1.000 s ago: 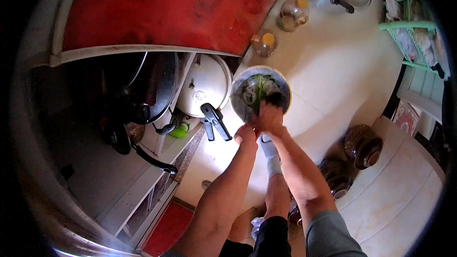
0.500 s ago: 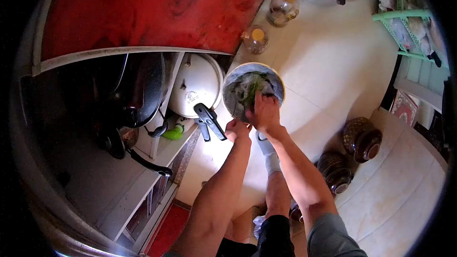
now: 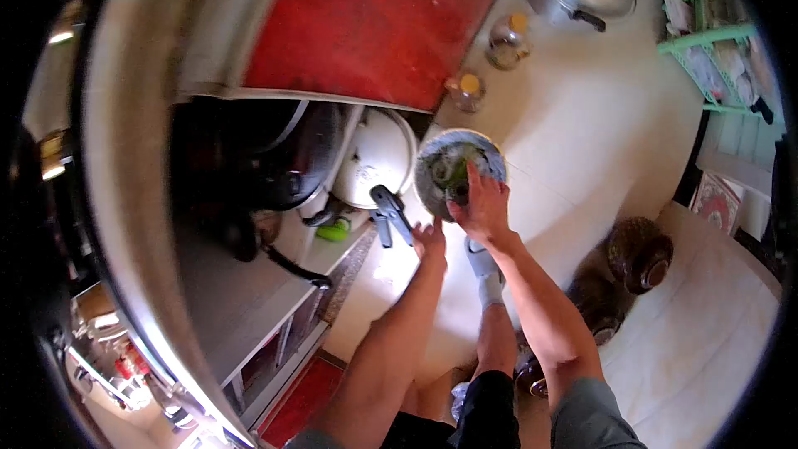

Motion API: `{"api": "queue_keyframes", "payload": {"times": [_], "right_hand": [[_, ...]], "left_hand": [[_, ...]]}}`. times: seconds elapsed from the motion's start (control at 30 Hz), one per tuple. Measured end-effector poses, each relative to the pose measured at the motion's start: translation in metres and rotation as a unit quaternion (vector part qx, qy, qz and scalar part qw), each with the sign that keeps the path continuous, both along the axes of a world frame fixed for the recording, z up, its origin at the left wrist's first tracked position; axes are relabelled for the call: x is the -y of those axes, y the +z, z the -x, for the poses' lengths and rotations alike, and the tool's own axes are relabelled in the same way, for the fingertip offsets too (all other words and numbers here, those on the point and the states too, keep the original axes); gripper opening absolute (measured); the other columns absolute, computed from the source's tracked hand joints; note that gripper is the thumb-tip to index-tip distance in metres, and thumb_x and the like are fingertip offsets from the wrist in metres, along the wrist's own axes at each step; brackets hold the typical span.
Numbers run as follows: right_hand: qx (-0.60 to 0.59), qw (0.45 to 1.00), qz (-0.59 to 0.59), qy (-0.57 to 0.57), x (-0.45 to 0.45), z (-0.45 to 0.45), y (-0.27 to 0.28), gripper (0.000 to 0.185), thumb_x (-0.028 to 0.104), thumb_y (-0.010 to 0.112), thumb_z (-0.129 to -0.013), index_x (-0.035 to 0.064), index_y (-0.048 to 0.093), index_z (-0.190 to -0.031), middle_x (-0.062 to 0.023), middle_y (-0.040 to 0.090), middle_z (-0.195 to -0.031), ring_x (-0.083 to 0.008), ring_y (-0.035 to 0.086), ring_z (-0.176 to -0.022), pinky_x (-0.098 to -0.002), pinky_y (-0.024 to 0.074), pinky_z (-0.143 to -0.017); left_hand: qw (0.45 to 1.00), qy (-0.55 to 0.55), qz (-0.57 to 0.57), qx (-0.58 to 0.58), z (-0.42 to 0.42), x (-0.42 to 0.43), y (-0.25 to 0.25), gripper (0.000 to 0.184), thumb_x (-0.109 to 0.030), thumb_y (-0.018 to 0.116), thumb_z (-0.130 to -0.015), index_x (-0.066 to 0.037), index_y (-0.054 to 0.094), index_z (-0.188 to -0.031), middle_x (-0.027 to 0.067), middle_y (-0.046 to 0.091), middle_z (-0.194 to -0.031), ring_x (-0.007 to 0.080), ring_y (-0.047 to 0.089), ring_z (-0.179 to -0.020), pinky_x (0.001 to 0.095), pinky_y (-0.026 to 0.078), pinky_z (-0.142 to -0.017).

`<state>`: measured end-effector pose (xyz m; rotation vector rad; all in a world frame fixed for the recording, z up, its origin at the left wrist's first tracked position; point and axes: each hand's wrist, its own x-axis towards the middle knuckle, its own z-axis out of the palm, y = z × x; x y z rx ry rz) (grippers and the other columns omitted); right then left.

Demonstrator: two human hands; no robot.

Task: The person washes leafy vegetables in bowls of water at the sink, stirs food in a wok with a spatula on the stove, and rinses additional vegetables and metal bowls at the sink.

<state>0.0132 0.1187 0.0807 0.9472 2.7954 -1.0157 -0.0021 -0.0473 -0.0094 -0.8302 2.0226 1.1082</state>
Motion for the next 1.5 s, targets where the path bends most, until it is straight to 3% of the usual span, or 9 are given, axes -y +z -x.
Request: {"api": "queue_keyframes", "payload": {"times": [0.13, 0.27, 0.33, 0.37, 0.53, 0.9, 1.0, 1.3, 1.5], "right_hand": [[0.030, 0.998, -0.054, 0.016, 0.001, 0.000, -0.016, 0.086, 0.032, 0.077, -0.072, 0.0030, 0.038, -0.142, -0.0202, 0.057, -0.116, -0.0355, 0.054, -0.107, -0.0500, 0.0381, -0.095], [-0.111, 0.979, 0.106, -0.132, 0.009, -0.009, 0.035, 0.074, 0.031, 0.076, -0.079, 0.0036, 0.041, -0.138, -0.0153, 0.059, -0.117, -0.0285, 0.058, -0.103, -0.0430, 0.0453, -0.090], [-0.282, 0.880, 0.322, -0.208, 0.020, -0.012, 0.056, 0.066, 0.030, 0.073, -0.085, 0.0042, 0.042, -0.136, -0.0130, 0.061, -0.118, -0.0238, 0.060, -0.102, -0.0379, 0.0484, -0.086], [-0.305, 0.754, 0.526, -0.251, 0.023, -0.016, 0.104, 0.063, 0.029, 0.070, -0.090, 0.0044, 0.039, -0.139, -0.0073, 0.060, -0.115, -0.0191, 0.060, -0.102, -0.0368, 0.0504, -0.086], [-0.190, 0.386, 0.885, -0.180, 0.050, -0.068, 0.303, 0.056, 0.042, 0.052, -0.096, 0.0082, 0.044, -0.139, -0.0181, 0.059, -0.127, -0.0271, 0.062, -0.106, -0.0479, 0.0505, -0.093], [0.077, 0.358, 0.929, 0.053, 0.339, -0.097, 0.552, 0.058, 0.030, 0.047, -0.096, 0.0035, 0.034, -0.146, -0.0098, 0.062, -0.125, -0.0251, 0.058, -0.118, -0.0468, 0.0506, -0.096], [0.116, 0.433, 0.886, 0.122, 0.436, -0.106, 0.574, 0.066, 0.039, 0.049, -0.095, 0.0035, 0.032, -0.147, -0.0138, 0.060, -0.127, -0.0261, 0.059, -0.115, -0.0463, 0.0503, -0.093], [0.212, 0.395, 0.887, 0.113, 0.603, -0.102, 0.623, 0.060, 0.045, 0.047, -0.097, 0.0061, 0.041, -0.142, -0.0136, 0.058, -0.129, -0.0264, 0.060, -0.112, -0.0486, 0.0505, -0.094], [0.160, 0.371, 0.913, 0.056, 0.557, -0.088, 0.595, 0.061, 0.049, 0.042, -0.097, 0.0041, 0.046, -0.139, -0.0191, 0.059, -0.125, -0.0289, 0.061, -0.108, -0.0468, 0.0492, -0.094]], "left_hand": [[0.995, -0.023, -0.067, 0.063, -0.051, 0.033, 0.132, 0.077, -0.024, 0.069, -0.088, -0.014, 0.025, -0.150, 0.0078, 0.045, -0.145, 0.0225, 0.057, -0.110, 0.0426, 0.052, -0.082], [0.982, -0.082, -0.159, 0.067, -0.077, 0.096, 0.257, 0.059, -0.014, 0.064, -0.094, -0.011, 0.036, -0.146, 0.0103, 0.061, -0.127, 0.0188, 0.064, -0.100, 0.0308, 0.053, -0.076], [0.962, -0.166, -0.211, -0.043, -0.092, 0.150, 0.271, 0.053, -0.010, 0.063, -0.094, -0.010, 0.042, -0.142, 0.0095, 0.066, -0.119, 0.0173, 0.065, -0.098, 0.0283, 0.052, -0.077], [0.945, -0.201, -0.228, -0.117, -0.098, 0.168, 0.292, 0.049, -0.009, 0.063, -0.094, -0.009, 0.046, -0.140, 0.0092, 0.067, -0.116, 0.0167, 0.066, -0.097, 0.0275, 0.053, -0.078], [0.956, -0.255, -0.097, -0.107, -0.083, 0.150, 0.480, 0.030, -0.010, 0.062, -0.094, -0.003, 0.061, -0.124, 0.0115, 0.069, -0.109, 0.0159, 0.067, -0.096, 0.0286, 0.053, -0.084], [0.907, -0.073, -0.098, -0.404, -0.127, 0.365, 0.715, 0.028, -0.015, 0.067, -0.091, 0.003, 0.065, -0.113, 0.0130, 0.068, -0.097, 0.0223, 0.066, -0.093, 0.0323, 0.051, -0.082], [0.886, -0.034, -0.085, -0.455, -0.146, 0.455, 0.741, 0.021, -0.009, 0.075, -0.083, 0.000, 0.071, -0.101, 0.0129, 0.069, -0.092, 0.0224, 0.065, -0.085, 0.0322, 0.052, -0.076], [0.838, 0.230, -0.067, -0.491, -0.192, 0.606, 0.750, 0.008, 0.001, 0.073, -0.083, 0.003, 0.073, -0.090, 0.0108, 0.071, -0.090, 0.0161, 0.064, -0.082, 0.0280, 0.051, -0.074], [0.897, 0.143, -0.061, -0.414, -0.174, 0.582, 0.738, 0.014, -0.005, 0.069, -0.088, 0.002, 0.073, -0.099, 0.0112, 0.068, -0.088, 0.0154, 0.062, -0.077, 0.0257, 0.049, -0.070]]}}
